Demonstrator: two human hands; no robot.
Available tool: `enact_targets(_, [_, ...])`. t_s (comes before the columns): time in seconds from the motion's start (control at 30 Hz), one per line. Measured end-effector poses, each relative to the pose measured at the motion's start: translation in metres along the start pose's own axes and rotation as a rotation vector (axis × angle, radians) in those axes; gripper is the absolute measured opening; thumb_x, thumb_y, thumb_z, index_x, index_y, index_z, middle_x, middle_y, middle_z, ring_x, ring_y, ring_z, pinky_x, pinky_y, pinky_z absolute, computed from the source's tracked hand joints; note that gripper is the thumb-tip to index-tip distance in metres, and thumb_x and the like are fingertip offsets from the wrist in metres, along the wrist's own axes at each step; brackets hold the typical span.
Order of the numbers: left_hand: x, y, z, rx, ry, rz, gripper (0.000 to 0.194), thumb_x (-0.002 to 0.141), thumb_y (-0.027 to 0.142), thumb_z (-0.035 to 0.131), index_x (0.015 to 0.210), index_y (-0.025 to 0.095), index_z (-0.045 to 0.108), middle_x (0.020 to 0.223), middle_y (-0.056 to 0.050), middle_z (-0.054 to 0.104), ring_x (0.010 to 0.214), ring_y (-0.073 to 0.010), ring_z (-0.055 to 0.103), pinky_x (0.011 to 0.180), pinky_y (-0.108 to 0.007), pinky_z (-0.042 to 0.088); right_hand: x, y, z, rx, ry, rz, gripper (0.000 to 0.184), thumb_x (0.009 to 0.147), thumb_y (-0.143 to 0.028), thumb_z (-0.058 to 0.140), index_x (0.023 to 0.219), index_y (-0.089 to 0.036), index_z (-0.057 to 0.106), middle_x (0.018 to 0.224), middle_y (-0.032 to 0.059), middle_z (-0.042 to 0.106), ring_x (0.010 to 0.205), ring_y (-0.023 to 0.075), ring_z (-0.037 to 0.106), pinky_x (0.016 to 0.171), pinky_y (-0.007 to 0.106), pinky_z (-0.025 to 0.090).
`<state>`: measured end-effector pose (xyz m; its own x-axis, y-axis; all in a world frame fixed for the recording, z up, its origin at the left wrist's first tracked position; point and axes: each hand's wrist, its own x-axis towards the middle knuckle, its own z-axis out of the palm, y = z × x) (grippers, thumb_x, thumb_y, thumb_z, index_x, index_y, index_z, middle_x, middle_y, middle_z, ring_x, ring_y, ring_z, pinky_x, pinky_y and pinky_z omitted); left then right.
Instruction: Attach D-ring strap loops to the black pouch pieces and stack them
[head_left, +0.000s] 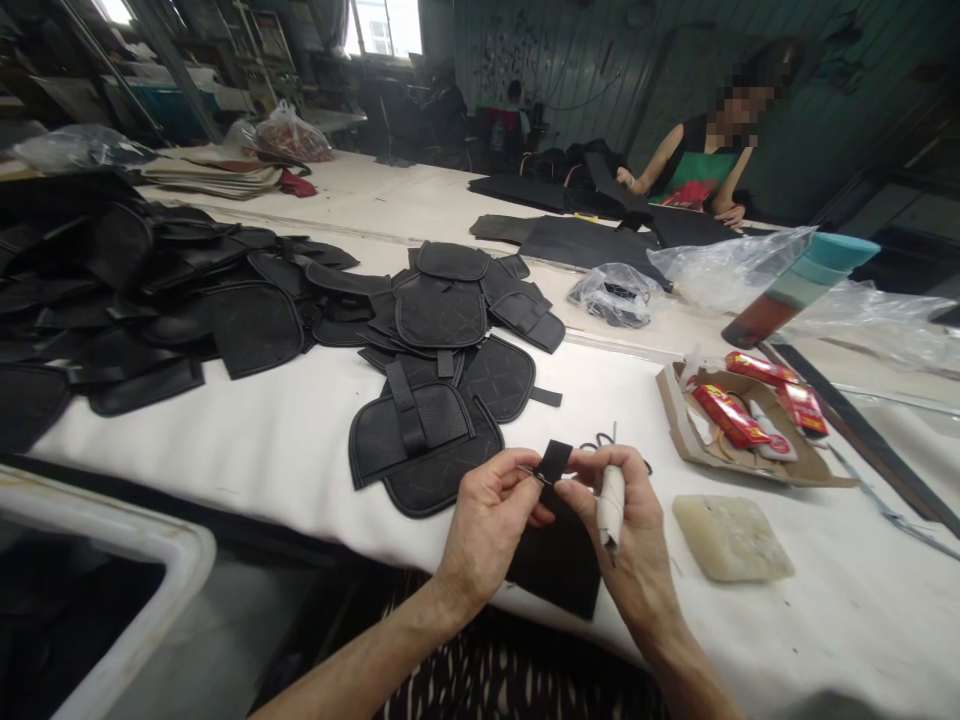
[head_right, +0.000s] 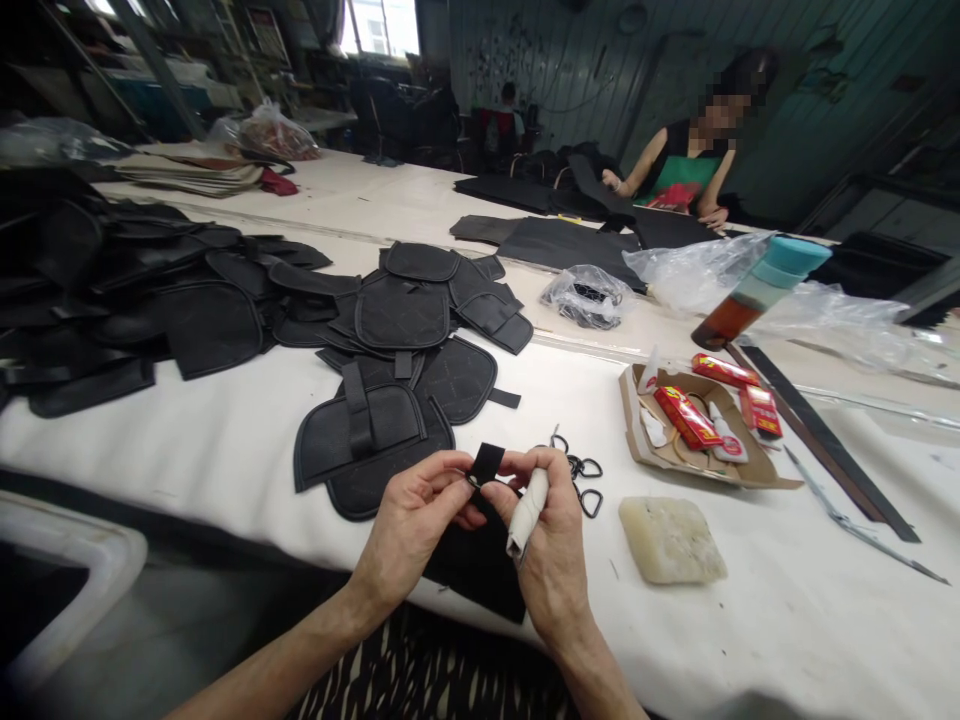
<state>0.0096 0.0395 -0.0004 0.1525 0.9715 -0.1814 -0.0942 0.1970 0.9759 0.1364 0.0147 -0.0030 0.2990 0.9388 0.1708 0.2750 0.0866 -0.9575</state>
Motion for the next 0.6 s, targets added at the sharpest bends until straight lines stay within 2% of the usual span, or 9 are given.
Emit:
enact_targets(0.3, [-0.004, -0.013, 0.005, 0.09, 0.093, 0.097, 0.009, 0.08, 0.021, 0.055, 0.086, 0.017, 0.06, 0.069, 0.0, 0.067, 0.059, -0.014, 0.065, 0.059, -0.023, 0.052, -0.001, -0.015, 0.007, -0.035, -0.086, 0.062, 0.01, 0.077, -0.022, 0.058, 0.081, -0.023, 0.049, 0.065, -0.0066, 0.05, 0.053, 0.0109, 0.046, 0.05, 0.022, 0.039])
enact_targets(0.47, [-0.009, -0.01, 0.003, 0.153, 0.075, 0.087, 0.018, 0.082, 0.024, 0.053, 0.098, 0.016, 0.058, 0.076, -0.002, 0.067, 0.061, -0.0145, 0.066, 0.06, -0.025, 0.053, 0.002, -0.011, 0.004, -0.063, -0.06, -0.026, 0.013, 0.076, -0.022, 0.061, 0.077, -0.022, 0.048, 0.068, -0.0056, 0.052, 0.059, 0.0114, 0.05, 0.055, 0.022, 0.041])
enact_targets(0.53, [-0.015, -0.004, -0.002, 0.193, 0.085, 0.089, 0.025, 0.082, 0.025, 0.056, 0.106, 0.019, 0.056, 0.083, -0.002, 0.067, 0.063, -0.0136, 0.065, 0.06, -0.024, 0.053, 0.005, -0.009, -0.001, -0.054, -0.061, -0.035, 0.014, 0.077, -0.022, 0.062, 0.079, -0.023, 0.049, 0.07, -0.0052, 0.053, 0.063, 0.0117, 0.051, 0.059, 0.023, 0.042])
enact_targets(0.6, [-0.02, 0.003, -0.011, 0.229, 0.121, 0.087, 0.025, 0.08, 0.029, 0.06, 0.104, 0.021, 0.056, 0.077, 0.001, 0.065, 0.06, -0.0115, 0.063, 0.055, -0.021, 0.05, 0.009, -0.008, -0.006, -0.047, -0.052, -0.04, 0.015, 0.077, -0.023, 0.063, 0.081, -0.023, 0.049, 0.073, -0.0047, 0.055, 0.065, 0.0119, 0.053, 0.061, 0.023, 0.043])
